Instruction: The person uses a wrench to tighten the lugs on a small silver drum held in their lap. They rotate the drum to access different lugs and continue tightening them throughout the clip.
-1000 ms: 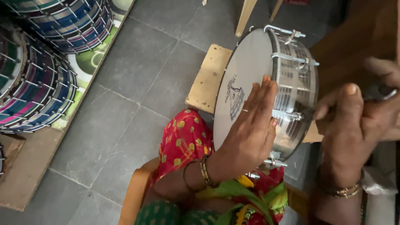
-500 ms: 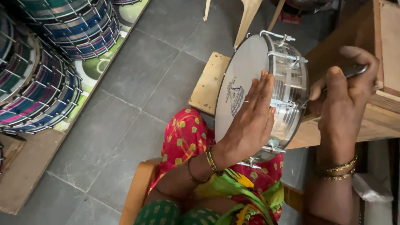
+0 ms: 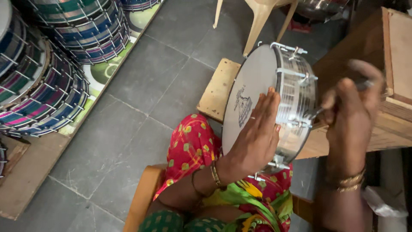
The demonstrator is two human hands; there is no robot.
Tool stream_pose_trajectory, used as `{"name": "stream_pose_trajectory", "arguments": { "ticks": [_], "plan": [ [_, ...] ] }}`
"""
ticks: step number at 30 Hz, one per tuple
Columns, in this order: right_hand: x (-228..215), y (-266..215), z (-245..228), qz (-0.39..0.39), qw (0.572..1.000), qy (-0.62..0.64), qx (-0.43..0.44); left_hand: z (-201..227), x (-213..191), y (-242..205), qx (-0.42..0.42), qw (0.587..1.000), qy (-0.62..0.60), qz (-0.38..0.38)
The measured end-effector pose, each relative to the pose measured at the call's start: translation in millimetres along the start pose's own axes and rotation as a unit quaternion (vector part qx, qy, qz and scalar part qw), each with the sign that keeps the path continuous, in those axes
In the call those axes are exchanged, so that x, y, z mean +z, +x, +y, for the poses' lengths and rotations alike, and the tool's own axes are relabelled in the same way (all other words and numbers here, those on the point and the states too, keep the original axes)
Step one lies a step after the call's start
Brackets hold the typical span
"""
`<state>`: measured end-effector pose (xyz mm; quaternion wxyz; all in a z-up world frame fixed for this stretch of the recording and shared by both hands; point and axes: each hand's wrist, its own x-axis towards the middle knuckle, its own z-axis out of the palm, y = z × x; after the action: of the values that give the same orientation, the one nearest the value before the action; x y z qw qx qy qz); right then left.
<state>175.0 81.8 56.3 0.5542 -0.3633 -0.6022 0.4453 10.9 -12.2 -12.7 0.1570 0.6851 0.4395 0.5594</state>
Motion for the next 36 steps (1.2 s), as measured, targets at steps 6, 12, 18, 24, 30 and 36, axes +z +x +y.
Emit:
{"name": "stream_pose_trajectory", "arguments": {
  "ticks": [6,12,18,24,30,36],
  "plan": [
    [-13.2,-53.0,33.8,0.093,0.956,-0.095,-0.262,3.4,-4.7,-3.0,-0.005,1.000,-0.023,-0.007],
    [-19.5,-71.0,59.5,0.091,0.919,-0.186,-0.337,5.0,-7.2,-4.6,-0.007,1.000,-0.020,-0.008],
    [-6.1,-62.7,23.4,0.049,0.950,-0.223,-0.211,1.6,-11.5,-12.1,-0.005,0.999,-0.023,-0.035],
    [13.6,-39.8,-13.1,-0.007,0.970,-0.218,-0.105,-1.1,-10.9,-13.1,0.010,0.999,-0.005,-0.037],
    [7.7,-1.8,-22.8,-0.058,0.982,-0.045,0.173,2.0,-14.1,-22.8,-0.016,0.998,-0.027,-0.062],
    [-41.8,-42.6,34.3,0.080,0.933,-0.252,-0.245,-2.4,-11.9,-21.2,-0.032,0.996,-0.049,-0.071]
  ]
}}
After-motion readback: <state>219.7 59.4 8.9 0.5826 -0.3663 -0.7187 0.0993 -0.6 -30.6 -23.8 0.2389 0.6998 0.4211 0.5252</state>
